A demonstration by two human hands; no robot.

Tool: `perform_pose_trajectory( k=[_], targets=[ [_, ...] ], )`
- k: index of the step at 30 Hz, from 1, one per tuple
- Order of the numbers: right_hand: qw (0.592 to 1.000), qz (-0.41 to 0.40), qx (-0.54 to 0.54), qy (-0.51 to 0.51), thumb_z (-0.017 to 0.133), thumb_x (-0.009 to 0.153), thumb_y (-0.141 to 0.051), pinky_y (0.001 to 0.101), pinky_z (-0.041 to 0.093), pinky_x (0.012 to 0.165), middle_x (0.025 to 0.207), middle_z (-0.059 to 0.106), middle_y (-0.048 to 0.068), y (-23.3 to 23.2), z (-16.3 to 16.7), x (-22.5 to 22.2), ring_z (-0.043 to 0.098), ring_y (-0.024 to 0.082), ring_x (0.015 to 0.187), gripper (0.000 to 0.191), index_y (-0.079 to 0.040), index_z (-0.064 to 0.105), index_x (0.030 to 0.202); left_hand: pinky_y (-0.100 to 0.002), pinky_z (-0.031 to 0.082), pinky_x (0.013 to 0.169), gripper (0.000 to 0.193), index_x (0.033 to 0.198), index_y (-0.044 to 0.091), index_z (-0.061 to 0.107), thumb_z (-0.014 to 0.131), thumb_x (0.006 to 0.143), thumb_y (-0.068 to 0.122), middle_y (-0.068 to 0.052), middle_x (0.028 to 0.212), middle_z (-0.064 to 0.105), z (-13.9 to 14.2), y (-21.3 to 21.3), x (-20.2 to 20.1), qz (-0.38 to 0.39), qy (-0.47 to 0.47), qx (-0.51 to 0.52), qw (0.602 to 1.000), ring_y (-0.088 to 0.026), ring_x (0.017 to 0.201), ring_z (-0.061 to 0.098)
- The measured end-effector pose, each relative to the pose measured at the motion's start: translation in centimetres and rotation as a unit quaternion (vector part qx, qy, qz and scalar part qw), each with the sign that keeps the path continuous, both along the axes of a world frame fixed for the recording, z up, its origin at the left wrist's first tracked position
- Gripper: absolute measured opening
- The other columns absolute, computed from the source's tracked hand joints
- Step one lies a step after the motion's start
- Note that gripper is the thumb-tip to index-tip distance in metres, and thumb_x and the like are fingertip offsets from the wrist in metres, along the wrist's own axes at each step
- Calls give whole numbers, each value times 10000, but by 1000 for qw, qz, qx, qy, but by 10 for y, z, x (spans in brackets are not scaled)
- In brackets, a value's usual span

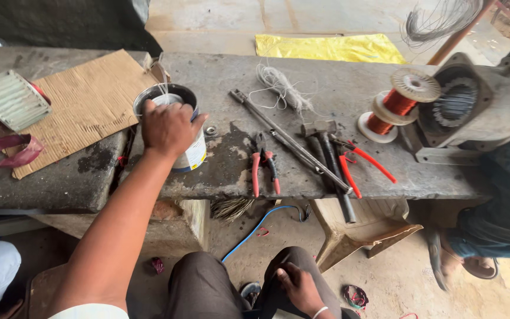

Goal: The person holds a bundle of white insulated wires and uses pliers to strip the insulation from the ends. They repeatedly pull the wires from a cylindrical container, cut the insulation, and place the stripped ends back into the container.

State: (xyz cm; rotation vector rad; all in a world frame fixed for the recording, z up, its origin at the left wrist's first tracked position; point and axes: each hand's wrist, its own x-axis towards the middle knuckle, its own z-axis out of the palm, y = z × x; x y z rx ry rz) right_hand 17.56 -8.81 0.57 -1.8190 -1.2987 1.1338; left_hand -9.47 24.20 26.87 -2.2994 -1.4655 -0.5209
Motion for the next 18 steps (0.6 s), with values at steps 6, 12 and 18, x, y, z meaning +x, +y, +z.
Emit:
perform_pose_trajectory(
  k=[6, 12, 18],
  targets=[
    [999, 5, 28, 41, 625, 974, -353, 336, 547, 619, 712, 702, 116, -3, -1, 3, 653, 158, 620, 394, -6, 688, 1149, -439, 457, 841, 543, 743, 147, 721, 569, 1057, 563, -32, 638, 660, 8, -45, 5, -81, -43, 51, 994, -186, 486, 581],
    [1000, 10, -3, 13, 623, 967, -359, 334, 550, 616, 691, 717, 99, 4, -7, 5, 672, 163, 600, 392, -17, 680, 1150, -433, 487, 735, 623, 524, 149, 643, 629, 985, 567, -36, 468, 587, 24, -63, 3, -89, -73, 77, 990, -187, 406, 505],
    [1000, -4, -9, 13, 629, 946, -384, 322, 559, 624, 691, 722, 92, 11, -26, 9, 699, 147, 611, 422, -21, 674, 1156, -426, 429, 497, 602, 595, 95, 658, 716, 953, 575, -84, 548, 615, 27, 29, -21, 31, -233, -71, 969, -254, 483, 567]
  ],
)
